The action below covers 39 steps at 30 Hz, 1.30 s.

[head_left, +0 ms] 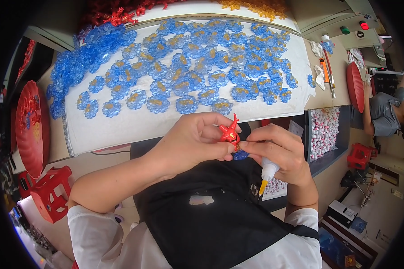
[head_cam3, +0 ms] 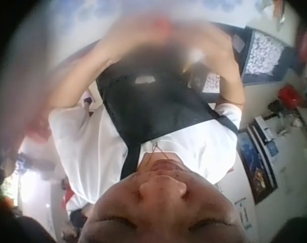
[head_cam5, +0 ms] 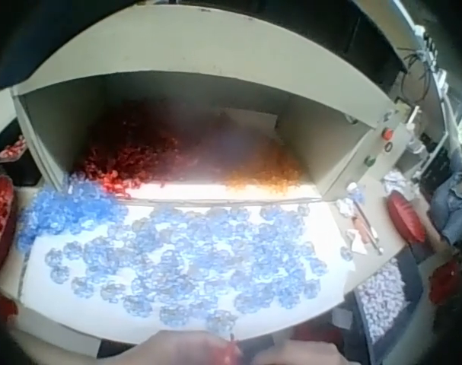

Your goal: The person assembles toys by applying glue from a bottle onto plastic parts, attaching bases and figurine pieces together by hand, and placing the assembled toys onto a tray.

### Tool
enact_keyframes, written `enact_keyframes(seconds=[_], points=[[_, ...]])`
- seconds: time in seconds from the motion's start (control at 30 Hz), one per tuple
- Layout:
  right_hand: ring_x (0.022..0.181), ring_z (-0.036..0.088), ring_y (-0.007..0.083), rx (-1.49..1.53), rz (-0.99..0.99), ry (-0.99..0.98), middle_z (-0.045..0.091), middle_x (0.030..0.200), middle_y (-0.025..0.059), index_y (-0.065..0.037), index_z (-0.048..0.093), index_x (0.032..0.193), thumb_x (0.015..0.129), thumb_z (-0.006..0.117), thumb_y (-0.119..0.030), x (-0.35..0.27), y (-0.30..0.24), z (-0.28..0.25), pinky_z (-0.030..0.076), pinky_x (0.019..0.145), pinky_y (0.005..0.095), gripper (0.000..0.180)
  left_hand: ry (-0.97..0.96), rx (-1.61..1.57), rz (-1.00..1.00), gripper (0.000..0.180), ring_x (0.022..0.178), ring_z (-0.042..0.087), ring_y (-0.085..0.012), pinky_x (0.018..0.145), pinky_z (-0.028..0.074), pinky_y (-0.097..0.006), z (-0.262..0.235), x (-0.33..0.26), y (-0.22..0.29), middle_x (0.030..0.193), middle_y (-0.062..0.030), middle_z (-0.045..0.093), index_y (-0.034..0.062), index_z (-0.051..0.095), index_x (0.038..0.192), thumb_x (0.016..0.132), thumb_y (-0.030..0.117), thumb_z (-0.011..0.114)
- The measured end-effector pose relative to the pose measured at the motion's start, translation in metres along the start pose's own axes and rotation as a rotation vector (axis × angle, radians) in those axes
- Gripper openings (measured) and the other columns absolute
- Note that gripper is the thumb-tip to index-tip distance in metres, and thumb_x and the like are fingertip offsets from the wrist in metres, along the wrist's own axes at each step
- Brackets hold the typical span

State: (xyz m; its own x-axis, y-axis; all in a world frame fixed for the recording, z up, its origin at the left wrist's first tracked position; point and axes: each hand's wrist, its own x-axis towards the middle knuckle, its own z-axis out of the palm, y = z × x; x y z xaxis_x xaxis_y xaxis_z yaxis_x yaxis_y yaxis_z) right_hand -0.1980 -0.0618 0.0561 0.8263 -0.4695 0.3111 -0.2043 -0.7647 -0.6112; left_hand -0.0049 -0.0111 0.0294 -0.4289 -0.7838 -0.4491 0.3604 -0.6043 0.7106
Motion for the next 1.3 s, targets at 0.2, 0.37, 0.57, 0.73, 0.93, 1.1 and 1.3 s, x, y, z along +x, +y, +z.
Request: enact_keyframes(seconds=[0.2, 0.37, 0.57, 0.73, 0.93, 1.1, 1.3], points=[[0.063, 0.056, 0.0192, 0.004, -0.010, 0.010, 0.054, 0.078, 0.0079, 0.000, 0.061, 0.080, 0.056, 0.067, 0.003, 0.005, 0.002, 0.000, 0.045, 0.052, 0.0271, 0.025, -0.021, -0.025, 0.009, 0.031, 0.072, 0.059, -0.0106, 0.068, 0.049, -0.023, -0.004, 0.001, 0.005, 0.085, -0.0086, 0.061, -0.0015, 0.051, 0.103, 0.074, 0.002, 0.061], [0.061, 0.055, 0.0200, -0.017, -0.051, 0.005, 0.055, 0.076, 0.0089, 0.001, 0.061, 0.081, 0.055, 0.067, 0.002, 0.016, -0.003, -0.001, 0.045, 0.051, 0.0265, 0.026, -0.014, -0.003, 0.037, 0.031, 0.074, 0.058, -0.0111, 0.069, 0.049, -0.024, -0.005, -0.006, 0.006, 0.086, -0.0082, 0.060, -0.0007, 0.051, 0.104, 0.075, 0.001, 0.061], [0.060, 0.055, 0.0235, -0.116, -0.046, 0.066, 0.055, 0.073, 0.0106, 0.000, 0.062, 0.079, 0.058, 0.066, 0.002, 0.015, -0.011, 0.008, 0.043, 0.051, 0.0293, 0.021, -0.032, -0.062, 0.201, 0.026, 0.078, 0.057, -0.0119, 0.068, 0.047, -0.023, -0.017, -0.003, -0.008, 0.087, -0.0083, 0.059, -0.0014, 0.050, 0.101, 0.075, -0.002, 0.058], [0.062, 0.054, 0.0229, -0.123, -0.144, 0.060, 0.055, 0.079, 0.0112, -0.001, 0.062, 0.083, 0.058, 0.067, 0.003, 0.037, -0.021, 0.028, 0.043, 0.051, 0.0288, 0.026, -0.093, 0.028, 0.389, 0.029, 0.085, 0.056, -0.0120, 0.073, 0.046, -0.024, -0.034, -0.028, -0.007, 0.094, -0.0070, 0.054, 0.0003, 0.047, 0.103, 0.076, -0.001, 0.056], [0.075, 0.055, 0.0226, -0.123, -0.163, 0.355, 0.053, 0.094, 0.0142, -0.005, 0.060, 0.090, 0.068, 0.069, -0.006, 0.050, -0.026, 0.047, 0.046, 0.056, 0.0251, 0.023, 0.447, 0.484, 0.779, 0.030, 0.092, 0.055, -0.0147, 0.079, 0.044, -0.027, -0.081, -0.117, 0.018, 0.097, -0.0061, 0.054, 0.0022, 0.046, 0.105, 0.077, 0.001, 0.055], [0.080, 0.053, 0.0235, -0.162, -0.060, 0.326, 0.053, 0.092, 0.0157, -0.002, 0.057, 0.091, 0.070, 0.064, 0.000, 0.036, -0.002, 0.038, 0.045, 0.058, 0.0255, 0.022, 1.331, 0.904, 0.781, 0.028, 0.086, 0.058, -0.0160, 0.075, 0.045, -0.026, -0.151, -0.227, 0.045, 0.094, -0.0090, 0.056, -0.0002, 0.049, 0.101, 0.075, -0.004, 0.056], [0.083, 0.051, 0.0225, -0.174, 0.015, 0.266, 0.052, 0.095, 0.0144, -0.001, 0.056, 0.094, 0.071, 0.060, 0.006, 0.022, -0.001, 0.039, 0.044, 0.058, 0.0247, 0.024, 1.554, 1.217, 0.213, 0.031, 0.074, 0.056, -0.0201, 0.070, 0.044, -0.030, -0.250, -0.279, 0.029, 0.083, -0.0126, 0.057, 0.0023, 0.052, 0.100, 0.071, 0.005, 0.061]])
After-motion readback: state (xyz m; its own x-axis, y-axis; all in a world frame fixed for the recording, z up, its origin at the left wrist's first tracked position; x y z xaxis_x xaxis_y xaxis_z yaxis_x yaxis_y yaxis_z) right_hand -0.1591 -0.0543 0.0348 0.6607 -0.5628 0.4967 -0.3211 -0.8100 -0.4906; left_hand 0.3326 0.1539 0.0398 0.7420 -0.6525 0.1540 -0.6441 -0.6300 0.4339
